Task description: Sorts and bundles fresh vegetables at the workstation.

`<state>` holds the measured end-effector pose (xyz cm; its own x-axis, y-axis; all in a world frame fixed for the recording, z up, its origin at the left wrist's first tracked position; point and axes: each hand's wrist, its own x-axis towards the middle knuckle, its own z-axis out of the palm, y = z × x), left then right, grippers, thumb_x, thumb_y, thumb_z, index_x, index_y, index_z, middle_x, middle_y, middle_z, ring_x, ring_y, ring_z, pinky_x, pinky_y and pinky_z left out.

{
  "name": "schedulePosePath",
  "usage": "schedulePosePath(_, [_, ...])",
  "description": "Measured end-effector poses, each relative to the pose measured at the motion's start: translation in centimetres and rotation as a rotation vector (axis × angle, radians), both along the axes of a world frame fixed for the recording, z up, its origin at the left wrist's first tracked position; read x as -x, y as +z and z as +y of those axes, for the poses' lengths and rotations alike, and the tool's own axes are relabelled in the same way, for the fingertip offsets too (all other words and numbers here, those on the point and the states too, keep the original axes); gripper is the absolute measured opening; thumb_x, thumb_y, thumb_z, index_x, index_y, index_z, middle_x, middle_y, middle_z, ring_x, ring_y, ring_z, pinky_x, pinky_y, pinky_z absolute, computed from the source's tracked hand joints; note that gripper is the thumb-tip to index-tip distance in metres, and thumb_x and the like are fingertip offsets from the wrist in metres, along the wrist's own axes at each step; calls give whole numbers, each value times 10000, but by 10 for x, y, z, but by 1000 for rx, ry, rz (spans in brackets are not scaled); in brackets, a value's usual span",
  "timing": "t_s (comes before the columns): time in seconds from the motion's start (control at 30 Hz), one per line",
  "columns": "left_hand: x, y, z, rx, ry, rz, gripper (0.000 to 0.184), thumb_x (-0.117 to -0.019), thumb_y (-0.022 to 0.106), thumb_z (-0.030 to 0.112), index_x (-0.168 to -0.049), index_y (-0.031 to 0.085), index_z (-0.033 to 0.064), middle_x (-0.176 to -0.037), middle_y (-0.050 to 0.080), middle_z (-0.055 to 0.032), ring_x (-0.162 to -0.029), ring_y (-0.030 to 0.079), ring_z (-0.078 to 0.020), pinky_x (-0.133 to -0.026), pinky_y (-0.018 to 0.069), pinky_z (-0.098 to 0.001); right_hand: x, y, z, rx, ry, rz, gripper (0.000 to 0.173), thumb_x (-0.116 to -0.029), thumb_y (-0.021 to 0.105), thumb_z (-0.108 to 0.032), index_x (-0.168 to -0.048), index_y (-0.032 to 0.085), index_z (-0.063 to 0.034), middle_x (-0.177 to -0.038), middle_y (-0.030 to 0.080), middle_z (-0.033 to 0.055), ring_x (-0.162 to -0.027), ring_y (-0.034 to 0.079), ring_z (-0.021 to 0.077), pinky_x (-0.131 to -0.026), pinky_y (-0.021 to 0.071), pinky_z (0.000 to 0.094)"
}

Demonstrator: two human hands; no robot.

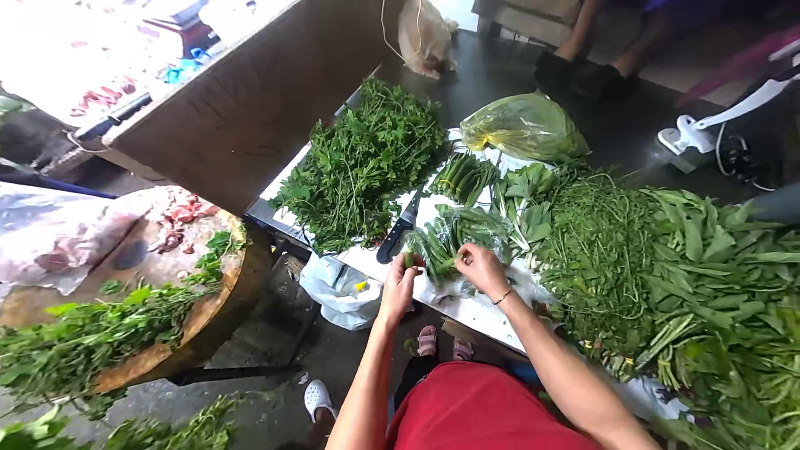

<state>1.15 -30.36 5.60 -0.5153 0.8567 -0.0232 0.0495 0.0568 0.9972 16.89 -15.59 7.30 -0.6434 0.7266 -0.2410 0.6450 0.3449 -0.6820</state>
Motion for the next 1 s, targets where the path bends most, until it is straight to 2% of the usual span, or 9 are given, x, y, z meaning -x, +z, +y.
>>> schedulePosePath(0.13, [-7, 11, 13, 18, -123, 120, 348, -1008, 424, 86, -1294, 584, -28, -1274, 668, -132, -1153, 645, -158, -1005, 524, -370, -1, 49, 2, 3, 105, 254, 237, -927, 744, -174, -1076, 716, 8, -980, 728, 170, -880, 719, 259, -832, 593, 438])
schedulePosePath(0.27, [-13, 15, 21, -73, -162, 37, 284, -1019, 479, 94, -1252, 596, -20, -1064, 699, -63, -972, 676, -90, -906, 566, -317, 17, 62, 0, 82, 171, 385, 222, -895, 799, -164, -1023, 708, -7, -928, 720, 119, -792, 699, 185, -766, 596, 368])
schedulePosePath(0.43, [-4, 12, 7, -108, -22, -256, 263, -1046, 446, 41, -1275, 531, -57, -985, 724, -113, -907, 729, -205, -882, 612, -393, 26, 41, 16, 367, 74, 563, 174, -1000, 655, -110, -1113, 661, 23, -976, 715, 144, -746, 727, 193, -731, 640, 358])
schedulePosePath(0.5, [3, 13, -3, -120, 121, -400, 255, -1059, 412, 29, -1280, 508, -52, -988, 720, -135, -915, 730, -232, -878, 610, -407, 27, 16, 32, 263, -25, 397, 195, -1021, 642, -159, -1091, 675, 20, -987, 710, 162, -771, 725, 226, -756, 631, 397])
schedulePosePath(0.57, [11, 14, -11, -142, 271, -528, 233, -1075, 388, 23, -1273, 490, -43, -1015, 718, -165, -925, 734, -264, -856, 613, -422, 29, -15, 43, 149, 5, 79, 244, -1007, 647, -197, -1087, 703, 27, -1029, 712, 205, -913, 708, 316, -880, 572, 504])
schedulePosePath(0.67, [19, 14, -19, -144, 369, -620, 223, -1089, 370, 40, -1274, 468, -37, -1073, 706, -189, -949, 732, -294, -842, 615, -435, 32, -49, 36, 85, 99, -212, 392, -1006, 633, -302, -1260, 674, -7, -1255, 673, 215, -1189, 640, 366, -1053, 476, 566])
schedulePosePath(0.73, [19, 13, -21, -136, 371, -651, 222, -1090, 364, 45, -1271, 464, -38, -1084, 707, -197, -956, 732, -301, -847, 613, -442, 37, -60, 27, 26, 88, -254, 389, -1013, 618, -301, -1287, 671, -31, -1315, 633, 199, -1200, 630, 352, -1046, 488, 543])
schedulePosePath(0.83, [14, 13, -17, -111, 355, -689, 240, -1091, 366, 48, -1286, 472, -45, -1067, 712, -192, -939, 736, -297, -839, 614, -442, 41, -64, 24, -6, 99, -270, 303, -1014, 590, -245, -1191, 704, -27, -1295, 623, 190, -1187, 628, 334, -1021, 500, 517])
schedulePosePath(1.0, [4, 9, -5, -75, 315, -813, 279, -1102, 346, 88, -1316, 474, -35, -1032, 708, -183, -918, 734, -295, -828, 613, -449, 5, -31, 25, 199, 38, -118, 294, -1028, 599, -205, -1195, 682, 22, -1217, 667, 211, -1123, 652, 309, -1024, 497, 478])
